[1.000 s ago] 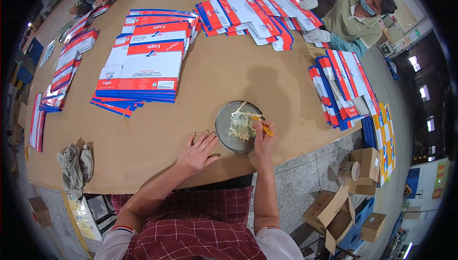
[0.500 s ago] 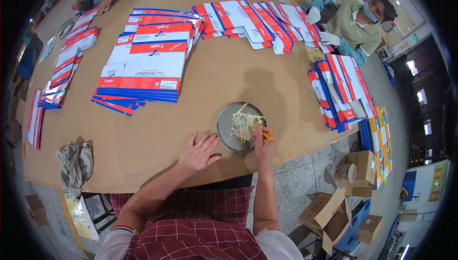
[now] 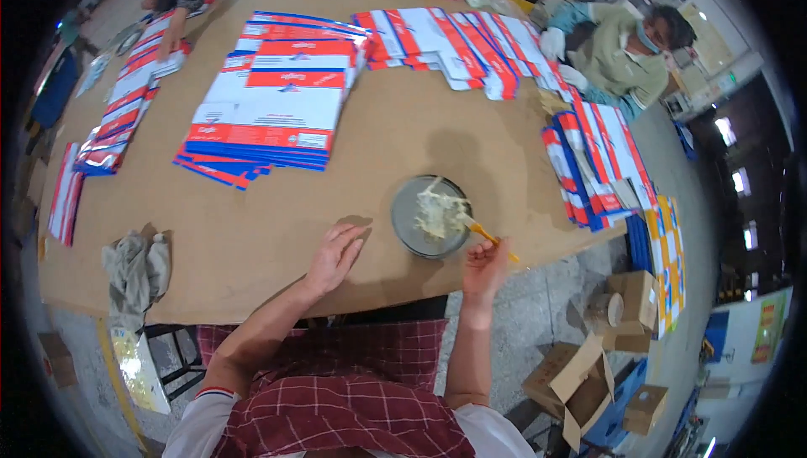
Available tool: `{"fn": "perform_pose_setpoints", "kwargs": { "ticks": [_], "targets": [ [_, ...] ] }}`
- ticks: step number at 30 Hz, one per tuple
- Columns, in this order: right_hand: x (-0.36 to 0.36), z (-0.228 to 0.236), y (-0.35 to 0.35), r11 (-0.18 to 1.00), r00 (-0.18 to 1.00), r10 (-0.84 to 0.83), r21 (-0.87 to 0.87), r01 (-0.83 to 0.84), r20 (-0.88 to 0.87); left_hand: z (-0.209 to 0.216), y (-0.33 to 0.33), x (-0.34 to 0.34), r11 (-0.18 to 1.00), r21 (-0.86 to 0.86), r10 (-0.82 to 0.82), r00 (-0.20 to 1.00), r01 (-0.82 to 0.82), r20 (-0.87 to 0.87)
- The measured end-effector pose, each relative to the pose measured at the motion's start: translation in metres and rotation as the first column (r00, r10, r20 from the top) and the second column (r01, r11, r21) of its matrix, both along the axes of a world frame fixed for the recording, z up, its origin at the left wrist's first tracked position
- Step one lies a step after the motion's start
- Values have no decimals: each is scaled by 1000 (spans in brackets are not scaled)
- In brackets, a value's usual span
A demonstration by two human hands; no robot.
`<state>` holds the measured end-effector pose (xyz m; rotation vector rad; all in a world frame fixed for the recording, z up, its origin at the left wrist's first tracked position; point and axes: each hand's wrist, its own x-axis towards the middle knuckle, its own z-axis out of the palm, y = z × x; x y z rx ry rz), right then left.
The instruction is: Applying glue to cardboard box flaps with a brush.
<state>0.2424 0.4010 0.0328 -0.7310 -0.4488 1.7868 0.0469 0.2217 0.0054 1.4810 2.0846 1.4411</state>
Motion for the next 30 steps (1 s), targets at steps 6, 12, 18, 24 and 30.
{"fn": "perform_pose_setpoints", "kwargs": {
  "ticks": [6, 12, 18, 24, 30],
  "targets": [
    [15, -11, -27, 932, 798, 24, 275, -236, 602, 21, -28, -74, 927, -192, 350, 926, -321, 142],
    [19, -22, -31, 961, 860, 104, 171, -216, 500, 26, -18, -197, 942, -133, 194, 824, -307, -533],
    [37, -26, -44, 996, 865, -22, 83, -23, 501, 30, 15, -218, 821, -515, -140, 788, -246, -599],
    [49, -32, -52, 983, 821, -162, 166, 84, 547, 12, -4, -200, 876, -408, -136, 679, -257, -721],
    [32, -23, -89, 863, 719, -227, 478, -164, 657, 59, -50, -141, 937, -229, -64, 517, -263, -853]
  ]
}}
